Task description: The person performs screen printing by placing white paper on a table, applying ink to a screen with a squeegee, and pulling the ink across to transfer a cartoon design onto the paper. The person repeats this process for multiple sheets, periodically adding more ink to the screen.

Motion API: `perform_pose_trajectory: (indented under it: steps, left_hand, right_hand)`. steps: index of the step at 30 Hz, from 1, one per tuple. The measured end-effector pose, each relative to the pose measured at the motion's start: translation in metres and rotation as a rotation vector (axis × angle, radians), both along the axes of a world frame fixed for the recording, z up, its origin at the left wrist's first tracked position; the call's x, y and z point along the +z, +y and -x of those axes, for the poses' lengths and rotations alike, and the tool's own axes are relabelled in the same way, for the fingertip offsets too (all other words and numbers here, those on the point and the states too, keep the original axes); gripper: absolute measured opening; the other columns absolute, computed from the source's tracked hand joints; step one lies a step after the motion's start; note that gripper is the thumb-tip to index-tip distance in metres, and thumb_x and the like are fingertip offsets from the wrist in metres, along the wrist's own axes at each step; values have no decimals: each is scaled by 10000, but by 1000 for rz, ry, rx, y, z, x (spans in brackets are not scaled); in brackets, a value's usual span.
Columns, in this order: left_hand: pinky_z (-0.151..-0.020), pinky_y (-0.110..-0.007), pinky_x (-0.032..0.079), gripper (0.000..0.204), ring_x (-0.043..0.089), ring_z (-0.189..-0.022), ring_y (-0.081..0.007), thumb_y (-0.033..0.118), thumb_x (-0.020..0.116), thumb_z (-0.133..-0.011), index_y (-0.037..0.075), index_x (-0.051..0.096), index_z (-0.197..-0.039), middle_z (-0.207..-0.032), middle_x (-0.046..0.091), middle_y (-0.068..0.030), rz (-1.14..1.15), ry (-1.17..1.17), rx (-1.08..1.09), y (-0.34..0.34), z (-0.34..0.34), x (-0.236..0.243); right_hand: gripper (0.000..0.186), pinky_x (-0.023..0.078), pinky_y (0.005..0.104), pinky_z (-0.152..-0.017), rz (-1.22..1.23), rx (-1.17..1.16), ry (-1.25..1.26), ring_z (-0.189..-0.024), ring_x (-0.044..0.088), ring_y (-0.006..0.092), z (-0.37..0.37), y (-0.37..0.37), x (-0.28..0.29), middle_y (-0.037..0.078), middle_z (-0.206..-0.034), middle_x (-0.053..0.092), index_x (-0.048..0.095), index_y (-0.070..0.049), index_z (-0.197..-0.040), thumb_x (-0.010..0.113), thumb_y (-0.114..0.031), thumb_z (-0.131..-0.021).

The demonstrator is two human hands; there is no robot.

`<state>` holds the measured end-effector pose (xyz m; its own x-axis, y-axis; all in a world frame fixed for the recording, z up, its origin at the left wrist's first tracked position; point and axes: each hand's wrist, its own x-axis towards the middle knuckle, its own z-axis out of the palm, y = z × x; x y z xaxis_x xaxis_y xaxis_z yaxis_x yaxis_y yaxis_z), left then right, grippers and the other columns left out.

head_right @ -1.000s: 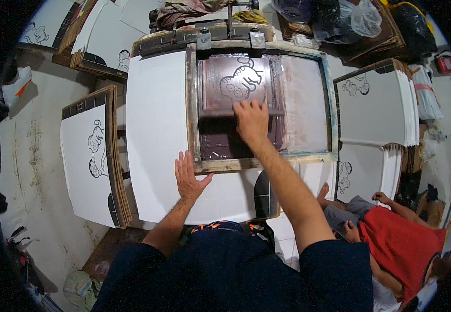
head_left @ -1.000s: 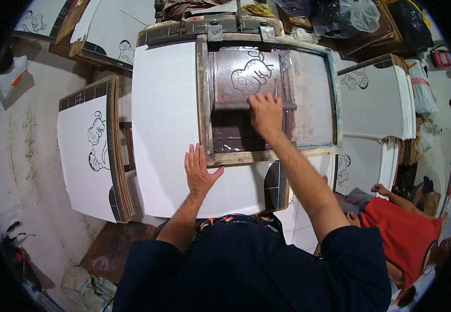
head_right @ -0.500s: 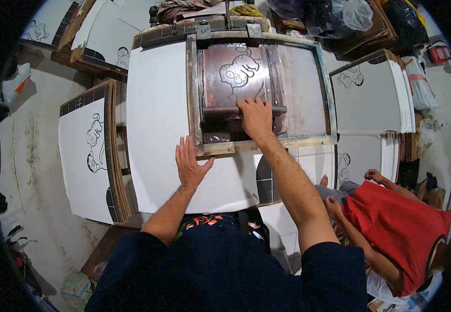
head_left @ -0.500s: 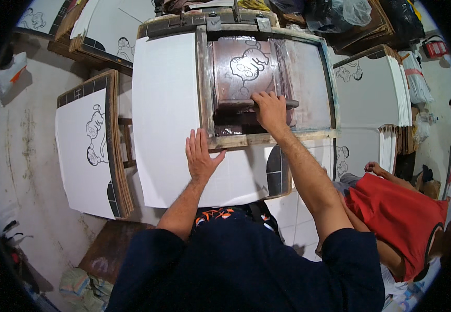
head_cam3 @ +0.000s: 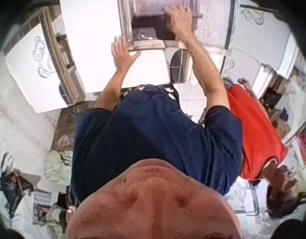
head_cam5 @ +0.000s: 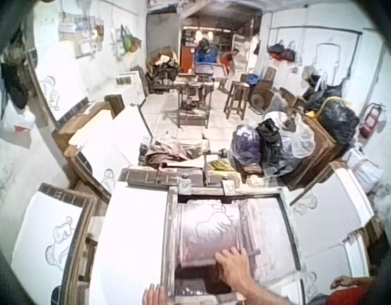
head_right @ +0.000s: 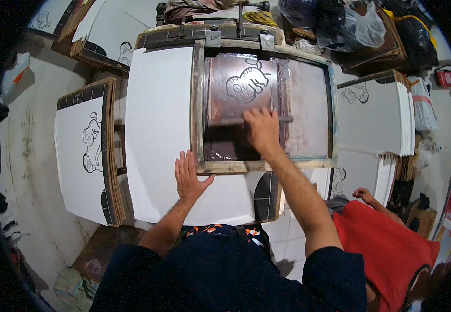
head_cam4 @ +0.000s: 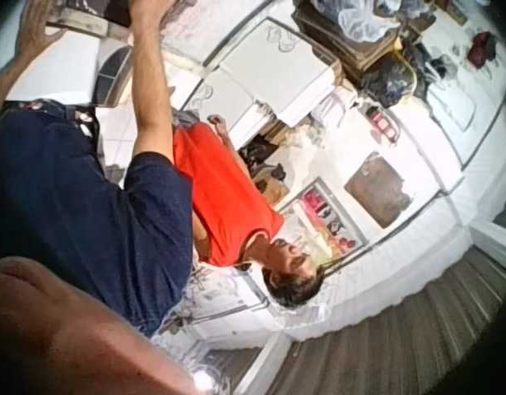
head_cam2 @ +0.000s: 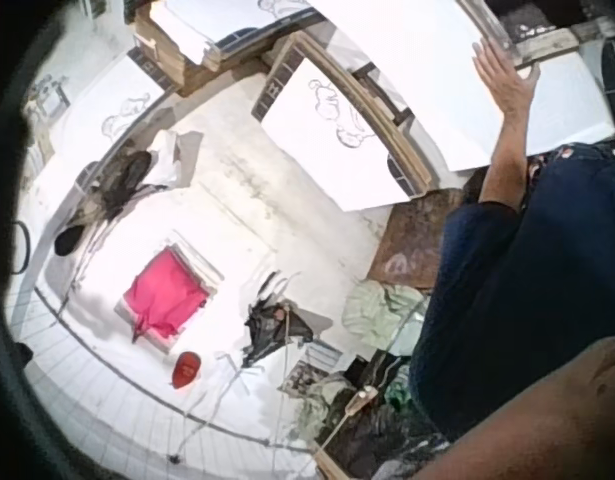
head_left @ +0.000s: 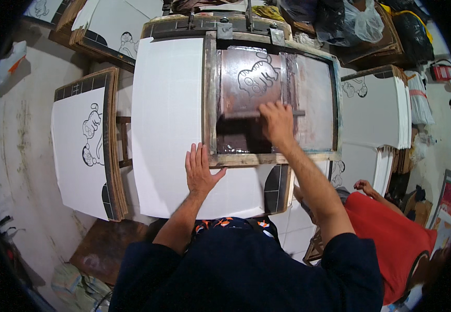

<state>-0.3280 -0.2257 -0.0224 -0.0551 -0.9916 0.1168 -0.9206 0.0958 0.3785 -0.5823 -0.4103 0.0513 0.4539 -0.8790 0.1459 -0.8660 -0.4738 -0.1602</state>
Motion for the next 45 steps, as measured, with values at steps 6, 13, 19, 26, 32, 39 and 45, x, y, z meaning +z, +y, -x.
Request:
perform_pose_trajectory:
  steps: [6, 13, 19, 26, 32, 39, 45]
  left_hand:
    - [-1242, -560, 251, 1122, 324, -1517, -396, 530, 865, -734, -28, 327, -1546, -1586, 391, -220, 9, -20, -1, -2, 0, 1]
    - [-1241, -598, 229, 1183, 282, -1534, -417, 473, 878, -728, -14, 231, -1590, -1608, 349, -239, -8, 15, -15, -2, 1, 1]
    - [-1238, -606, 232, 1177, 297, -1528, -421, 461, 884, -720, -14, 239, -1582, -1604, 354, -242, -21, 17, -3, -3, 3, 1]
    - [-1237, -608, 231, 1168, 290, -1529, -427, 457, 877, -723, -16, 239, -1579, -1608, 353, -237, -27, 18, -5, -1, 3, -1]
    - [-1237, -585, 250, 1136, 320, -1517, -413, 498, 869, -723, -21, 294, -1553, -1582, 390, -237, -29, -8, 9, -3, 5, 1]
    - [-1233, -574, 269, 1109, 351, -1502, -411, 502, 867, -722, -24, 328, -1537, -1575, 406, -233, -6, -22, 9, -4, 7, 5]
    - [-1230, -612, 243, 1189, 304, -1521, -435, 425, 896, -707, -34, 235, -1582, -1602, 359, -254, 22, 40, -7, -4, 7, 3]
  right_hand:
    - [266, 436, 477, -860, 110, -39, 17, -1027, 622, 295, -15, -179, -10, 43, -1035, 687, 661, -161, -1067, 778, -219, -835]
    - [415, 445, 422, -846, 112, -118, -88, -1021, 606, 293, -16, -144, -19, 25, -1026, 676, 730, -204, -1087, 772, -36, -711]
    - [382, 430, 426, -882, 150, -96, -94, -998, 605, 271, -11, -118, -9, 16, -989, 664, 713, -186, -1053, 739, -13, -714]
    - [331, 437, 454, -892, 281, -136, -90, -1006, 626, 287, -20, -211, -23, 26, -1014, 670, 684, -166, -1049, 739, -47, -745]
    - [345, 443, 454, -853, 200, -120, 12, -1042, 619, 280, -15, -151, -18, 30, -1038, 658, 650, -153, -1052, 734, -48, -735]
    - [362, 431, 461, -822, 66, -59, -20, -1021, 627, 286, -8, -151, -3, 45, -1039, 676, 654, -155, -1067, 756, -74, -730]
    - [381, 453, 467, -857, 178, -143, 43, -1050, 630, 273, -16, -199, -12, 26, -1040, 670, 657, -183, -1106, 766, -99, -751]
